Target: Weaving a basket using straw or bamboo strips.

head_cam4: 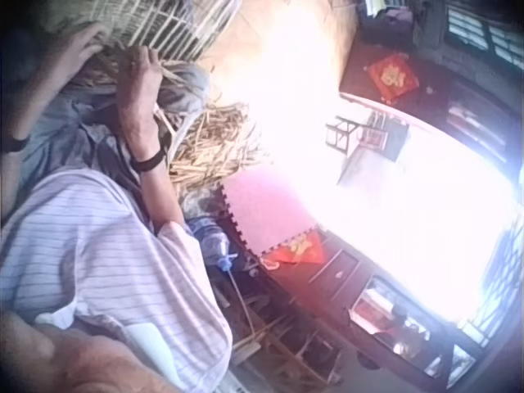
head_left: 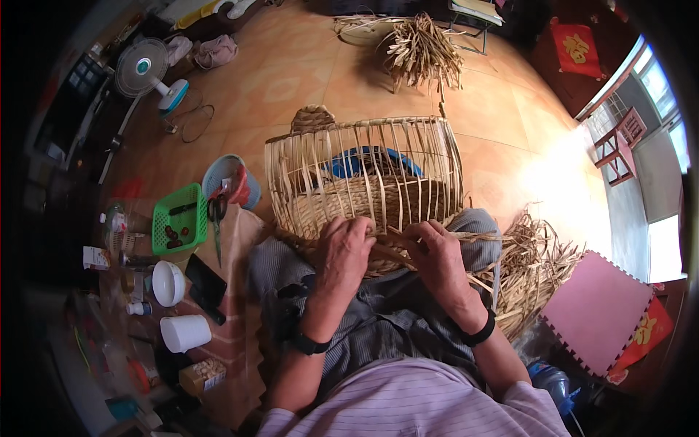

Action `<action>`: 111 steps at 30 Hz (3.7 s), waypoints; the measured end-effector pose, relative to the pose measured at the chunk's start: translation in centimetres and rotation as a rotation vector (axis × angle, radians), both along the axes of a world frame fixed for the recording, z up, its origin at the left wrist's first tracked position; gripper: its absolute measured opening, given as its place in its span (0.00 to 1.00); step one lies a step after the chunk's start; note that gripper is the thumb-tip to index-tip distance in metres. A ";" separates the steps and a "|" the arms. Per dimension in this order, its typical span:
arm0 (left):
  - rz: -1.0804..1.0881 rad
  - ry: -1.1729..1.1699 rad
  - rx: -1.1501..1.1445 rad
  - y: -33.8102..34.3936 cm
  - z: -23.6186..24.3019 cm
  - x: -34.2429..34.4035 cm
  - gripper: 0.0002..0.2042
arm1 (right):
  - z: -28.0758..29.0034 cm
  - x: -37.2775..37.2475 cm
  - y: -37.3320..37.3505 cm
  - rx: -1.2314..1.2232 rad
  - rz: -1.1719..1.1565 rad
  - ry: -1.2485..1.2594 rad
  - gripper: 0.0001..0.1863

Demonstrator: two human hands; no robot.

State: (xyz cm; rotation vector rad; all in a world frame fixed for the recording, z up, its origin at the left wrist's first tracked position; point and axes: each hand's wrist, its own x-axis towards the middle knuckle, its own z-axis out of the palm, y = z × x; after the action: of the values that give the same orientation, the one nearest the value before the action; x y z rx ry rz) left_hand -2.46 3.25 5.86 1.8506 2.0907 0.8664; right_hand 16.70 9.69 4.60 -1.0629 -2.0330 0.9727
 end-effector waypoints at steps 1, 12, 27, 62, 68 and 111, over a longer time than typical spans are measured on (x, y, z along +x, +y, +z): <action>0.042 -0.036 -0.052 0.3 -0.7 0.1 0.15 | -0.1 -0.3 0.0 0.008 -0.007 -0.005 0.07; 0.034 -0.137 -0.097 0.9 0.4 0.6 0.16 | -0.2 -2.5 0.9 0.032 0.017 0.022 0.06; 0.035 -0.084 0.010 0.6 -1.5 1.2 0.17 | -1.6 -3.5 0.7 0.100 0.031 -0.027 0.07; -0.244 -0.257 -0.205 1.8 -0.7 -2.5 0.11 | -1.1 6.8 5.0 0.196 0.298 -0.162 0.14; -0.271 -0.247 -0.305 2.2 0.3 -3.1 0.09 | 3.3 5.1 -0.3 0.392 0.025 -0.154 0.08; -0.083 0.012 -0.019 -0.1 -2.8 0.0 0.04 | 4.3 -0.8 2.2 -0.474 0.121 -0.144 0.23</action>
State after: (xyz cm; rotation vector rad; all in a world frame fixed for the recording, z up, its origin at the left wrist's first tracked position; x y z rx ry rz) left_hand -2.43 3.12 3.05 1.9223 2.0055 0.8153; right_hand 15.90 11.91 8.91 -1.2910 -2.0500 1.5330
